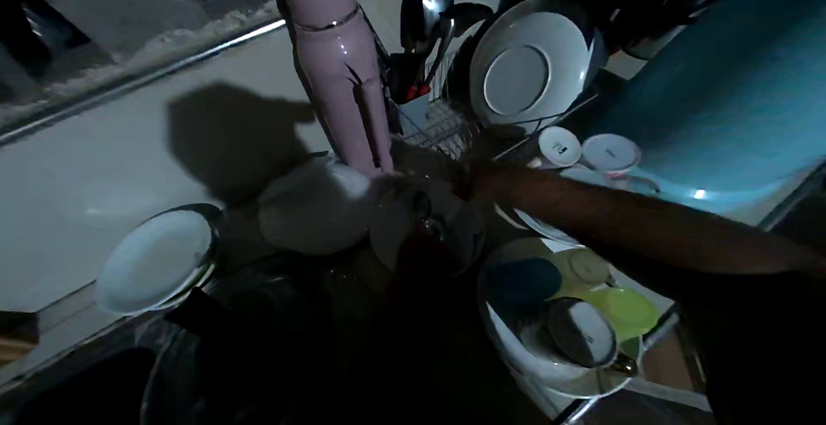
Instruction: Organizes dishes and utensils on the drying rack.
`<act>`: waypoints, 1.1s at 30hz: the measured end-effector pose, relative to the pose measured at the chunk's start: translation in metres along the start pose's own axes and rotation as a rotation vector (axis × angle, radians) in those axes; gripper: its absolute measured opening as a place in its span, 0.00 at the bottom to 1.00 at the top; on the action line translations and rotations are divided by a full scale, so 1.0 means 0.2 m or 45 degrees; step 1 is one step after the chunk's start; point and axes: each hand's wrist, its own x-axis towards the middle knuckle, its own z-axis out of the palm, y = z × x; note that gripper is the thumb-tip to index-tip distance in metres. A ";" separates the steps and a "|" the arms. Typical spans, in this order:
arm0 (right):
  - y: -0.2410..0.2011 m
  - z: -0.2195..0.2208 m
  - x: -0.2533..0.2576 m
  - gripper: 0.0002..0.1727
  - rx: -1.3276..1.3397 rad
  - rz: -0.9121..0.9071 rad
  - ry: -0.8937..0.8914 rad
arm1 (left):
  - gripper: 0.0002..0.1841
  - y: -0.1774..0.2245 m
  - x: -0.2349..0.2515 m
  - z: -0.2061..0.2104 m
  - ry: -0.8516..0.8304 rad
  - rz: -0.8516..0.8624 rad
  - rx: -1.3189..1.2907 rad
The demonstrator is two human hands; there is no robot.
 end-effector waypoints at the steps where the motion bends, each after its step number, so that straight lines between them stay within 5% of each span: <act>1: 0.03 0.07 0.02 0.21 -0.014 -0.028 -0.023 | 0.20 0.04 -0.03 0.00 0.034 -0.004 0.060; 4: 0.07 0.15 0.13 0.31 0.031 0.027 -0.113 | 0.23 0.19 -0.18 -0.03 0.101 0.036 0.192; 6: 0.16 0.22 0.24 0.30 0.123 0.041 -0.067 | 0.25 0.37 -0.27 -0.06 0.049 -0.249 0.202; 9: 0.25 0.30 0.36 0.20 0.222 -0.004 -0.014 | 0.28 0.15 -0.17 -0.04 0.174 -0.067 0.098; 11: 0.19 0.25 0.33 0.23 0.205 0.045 -0.097 | 0.30 0.02 -0.08 -0.04 0.183 0.057 0.032; 16: 0.13 0.26 0.27 0.24 0.209 0.154 -0.052 | 0.31 0.07 -0.09 -0.06 0.124 -0.047 0.106; 24: -0.05 -0.06 -0.08 0.21 0.152 0.152 0.280 | 0.19 0.03 -0.07 -0.21 -0.206 -0.006 -0.215; 28: -0.08 -0.37 -0.17 0.23 0.043 0.202 0.660 | 0.27 -0.23 0.05 -0.16 -0.065 0.605 0.128; 31: -0.08 -0.61 -0.18 0.23 0.063 0.130 1.032 | 0.34 0.00 -0.06 -0.17 -0.117 0.071 0.020; 33: -0.07 -0.72 -0.08 0.25 0.088 0.084 1.215 | 0.34 -0.02 -0.06 -0.16 -0.090 0.115 0.067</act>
